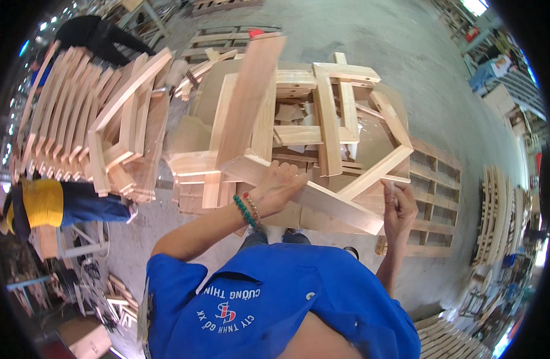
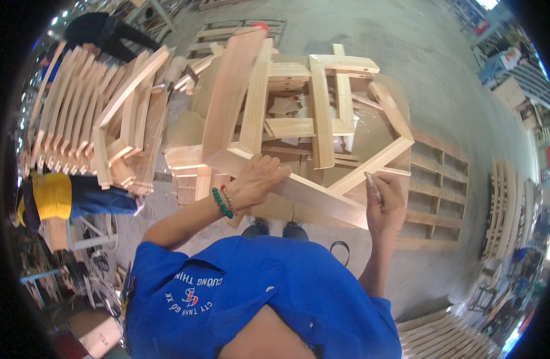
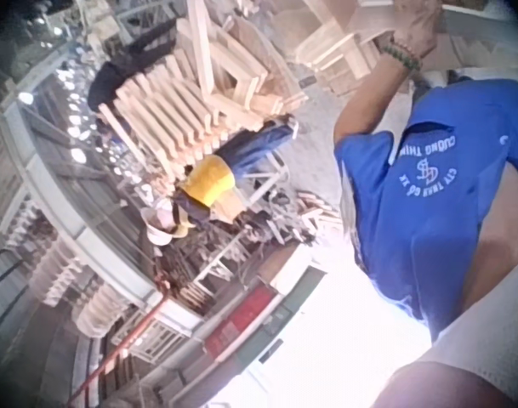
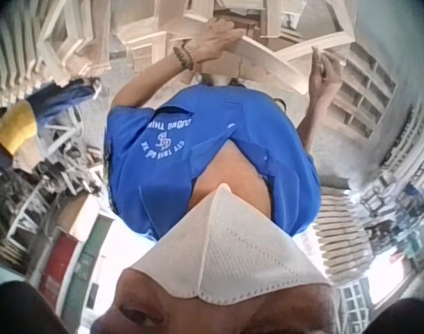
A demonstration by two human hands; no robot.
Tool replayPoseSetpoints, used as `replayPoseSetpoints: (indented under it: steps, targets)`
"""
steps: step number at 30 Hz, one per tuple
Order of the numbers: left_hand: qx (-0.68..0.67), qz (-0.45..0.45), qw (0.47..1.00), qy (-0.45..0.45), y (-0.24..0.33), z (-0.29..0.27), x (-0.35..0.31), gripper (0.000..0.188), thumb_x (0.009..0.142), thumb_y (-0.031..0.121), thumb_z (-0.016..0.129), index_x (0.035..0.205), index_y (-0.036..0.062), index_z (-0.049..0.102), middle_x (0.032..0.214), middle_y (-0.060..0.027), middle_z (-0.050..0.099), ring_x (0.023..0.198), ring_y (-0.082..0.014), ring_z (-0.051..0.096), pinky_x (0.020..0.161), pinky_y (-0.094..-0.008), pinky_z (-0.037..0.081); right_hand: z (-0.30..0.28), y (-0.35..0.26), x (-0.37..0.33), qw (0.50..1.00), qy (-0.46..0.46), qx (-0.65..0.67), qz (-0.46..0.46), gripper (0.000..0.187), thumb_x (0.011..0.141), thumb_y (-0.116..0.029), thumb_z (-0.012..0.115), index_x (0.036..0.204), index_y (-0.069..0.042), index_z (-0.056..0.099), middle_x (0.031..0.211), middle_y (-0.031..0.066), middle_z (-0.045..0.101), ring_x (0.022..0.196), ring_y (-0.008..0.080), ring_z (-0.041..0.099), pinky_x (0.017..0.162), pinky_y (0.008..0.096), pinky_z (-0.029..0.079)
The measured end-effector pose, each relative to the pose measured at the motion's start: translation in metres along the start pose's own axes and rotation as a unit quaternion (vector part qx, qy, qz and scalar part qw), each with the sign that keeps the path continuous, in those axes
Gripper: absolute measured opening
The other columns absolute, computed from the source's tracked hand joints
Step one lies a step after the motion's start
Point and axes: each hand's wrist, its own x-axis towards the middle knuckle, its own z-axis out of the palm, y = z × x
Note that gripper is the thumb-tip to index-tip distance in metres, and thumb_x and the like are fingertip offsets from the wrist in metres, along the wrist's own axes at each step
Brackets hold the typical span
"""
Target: The person picks up wooden frame pieces from a pile and uses a small hand tool to smooth or scrape edges and corners. They repeatedly handle individual frames, turning them over and working on different sides before placing them back on the pile.
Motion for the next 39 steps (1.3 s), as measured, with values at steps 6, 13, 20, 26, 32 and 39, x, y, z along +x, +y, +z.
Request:
replayPoseSetpoints:
  steps: [6, 13, 20, 26, 32, 39]
  targets:
    - [0.004, 0.051, 0.997, 0.052, -0.024, 0.009, -0.006, 0.021, 0.076, 0.007, 0.054, 0.095, 0.0132, 0.052, 0.080, -0.0059, 0.049, 0.089, -0.0246, 0.055, 0.108, -0.0503, 0.027, 0.059, 0.055, -0.023, 0.950, -0.297, 0.061, 0.068, 0.033, 0.076, -0.019, 0.074, 0.105, -0.006, 0.069, 0.087, 0.0103, 0.067, 0.075, 0.0152, 0.060, 0.066, 0.0283, 0.046]
    - [0.136, -0.014, 0.990, 0.038, -0.083, -0.029, -0.006, 0.026, 0.082, 0.010, 0.048, 0.107, 0.0145, 0.054, 0.092, -0.0090, 0.054, 0.108, -0.0251, 0.055, 0.113, -0.0503, 0.020, 0.143, 0.001, -0.021, 0.881, -0.426, 0.199, 0.050, 0.045, 0.080, -0.030, 0.071, 0.117, -0.006, 0.062, 0.091, 0.0097, 0.068, 0.080, 0.0131, 0.061, 0.072, 0.0287, 0.048]
    - [-0.137, -0.357, 0.906, 0.183, -0.100, -0.052, -0.069, 0.058, 0.084, 0.030, 0.061, 0.130, 0.0005, 0.042, 0.124, -0.0228, 0.053, 0.119, -0.0365, 0.049, 0.097, -0.0430, 0.041, 0.256, -0.057, -0.009, 0.895, -0.333, 0.290, 0.060, 0.042, 0.086, -0.040, 0.064, 0.103, -0.001, 0.064, 0.078, 0.0104, 0.065, 0.069, 0.0152, 0.060, 0.063, 0.0316, 0.047]
    - [-0.243, -0.417, 0.866, 0.135, -0.050, 0.009, -0.127, 0.095, 0.070, 0.038, 0.077, 0.140, -0.0013, 0.025, 0.136, -0.0269, 0.041, 0.119, -0.0405, 0.049, 0.095, -0.0460, 0.042, 0.294, -0.098, -0.002, 0.910, -0.363, 0.200, 0.017, 0.043, 0.088, -0.044, 0.056, 0.089, -0.002, 0.067, 0.072, 0.0165, 0.064, 0.068, 0.0302, 0.063, 0.062, 0.0400, 0.046]
    - [-0.209, -0.462, 0.823, 0.257, -0.074, 0.066, -0.144, 0.108, 0.067, 0.032, 0.079, 0.144, -0.0034, 0.011, 0.146, -0.0272, 0.025, 0.124, -0.0409, 0.044, 0.096, -0.0452, 0.042, 0.277, -0.106, 0.006, 0.911, -0.400, 0.026, -0.102, 0.037, 0.087, -0.041, 0.056, 0.086, -0.006, 0.067, 0.077, 0.0178, 0.064, 0.070, 0.0347, 0.061, 0.063, 0.0446, 0.045]
    - [-0.159, -0.435, 0.860, 0.214, -0.088, 0.034, -0.159, 0.102, 0.067, 0.052, 0.076, 0.140, -0.0026, 0.029, 0.140, -0.0262, 0.038, 0.129, -0.0397, 0.038, 0.103, -0.0458, 0.037, 0.230, -0.104, -0.016, 0.874, -0.424, 0.236, 0.020, 0.023, 0.092, -0.021, 0.057, 0.092, 0.000, 0.065, 0.065, 0.0008, 0.055, 0.060, 0.0083, 0.053, 0.054, 0.0256, 0.043]
